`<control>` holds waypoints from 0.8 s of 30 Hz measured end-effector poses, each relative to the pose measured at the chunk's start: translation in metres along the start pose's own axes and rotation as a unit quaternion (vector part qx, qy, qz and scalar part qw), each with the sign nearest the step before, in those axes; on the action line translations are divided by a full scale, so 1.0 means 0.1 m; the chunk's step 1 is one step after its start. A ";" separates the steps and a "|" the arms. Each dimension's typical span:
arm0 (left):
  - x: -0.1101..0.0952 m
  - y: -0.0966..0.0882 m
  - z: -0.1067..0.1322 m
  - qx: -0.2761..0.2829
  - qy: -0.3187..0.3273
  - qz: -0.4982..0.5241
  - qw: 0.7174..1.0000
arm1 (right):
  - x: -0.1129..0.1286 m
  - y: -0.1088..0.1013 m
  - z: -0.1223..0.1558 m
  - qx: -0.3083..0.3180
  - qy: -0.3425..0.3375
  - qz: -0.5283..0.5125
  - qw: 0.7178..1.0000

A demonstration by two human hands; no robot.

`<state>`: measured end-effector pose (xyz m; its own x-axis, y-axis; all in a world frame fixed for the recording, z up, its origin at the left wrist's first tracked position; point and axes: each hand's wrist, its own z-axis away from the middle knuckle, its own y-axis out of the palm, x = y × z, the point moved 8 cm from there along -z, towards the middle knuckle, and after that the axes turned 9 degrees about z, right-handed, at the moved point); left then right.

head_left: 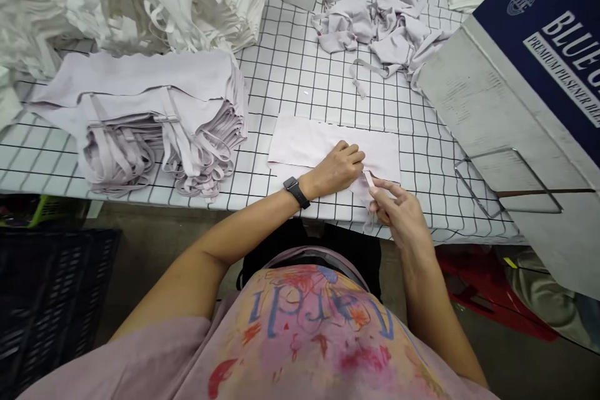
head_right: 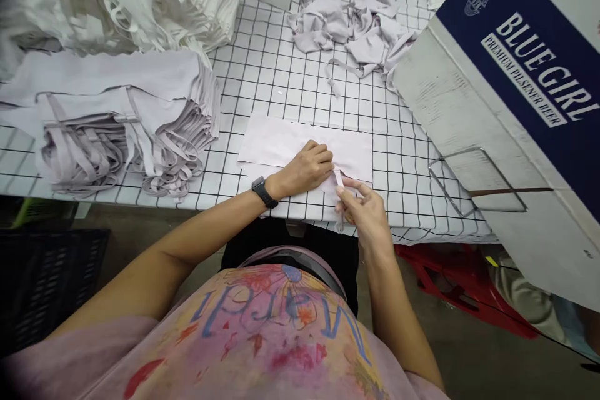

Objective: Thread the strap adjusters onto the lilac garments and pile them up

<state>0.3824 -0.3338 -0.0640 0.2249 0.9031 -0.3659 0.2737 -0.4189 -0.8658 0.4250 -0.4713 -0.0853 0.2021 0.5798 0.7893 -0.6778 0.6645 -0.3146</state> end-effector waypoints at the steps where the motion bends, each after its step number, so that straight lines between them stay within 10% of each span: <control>1: -0.02 -0.02 0.01 0.009 -0.003 0.000 1.000 | -0.02 -0.06 0.10 0.005 -0.006 0.050 0.999; 8: -0.04 -0.42 0.36 -0.015 -0.048 0.093 0.994 | 0.04 -0.49 0.73 -0.173 -0.131 0.346 0.913; 14: 0.45 -0.92 1.10 -0.185 -0.198 0.103 0.957 | -0.41 0.77 0.62 0.254 -0.159 0.196 0.934; 20: 0.31 -0.93 1.35 -0.147 -0.165 0.106 0.970 | -0.67 1.66 0.26 0.248 -0.180 0.169 0.937; 24: 0.21 -0.77 1.38 -0.110 -0.148 0.109 0.977 | -0.64 1.77 0.26 0.256 -0.203 0.141 0.934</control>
<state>0.2366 -0.2692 -0.0521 0.0296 0.7637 -0.6449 0.4518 -0.5857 -0.6729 0.2734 -0.4030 -0.1778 -0.2503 0.4013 0.8811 -0.9342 0.1390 -0.3287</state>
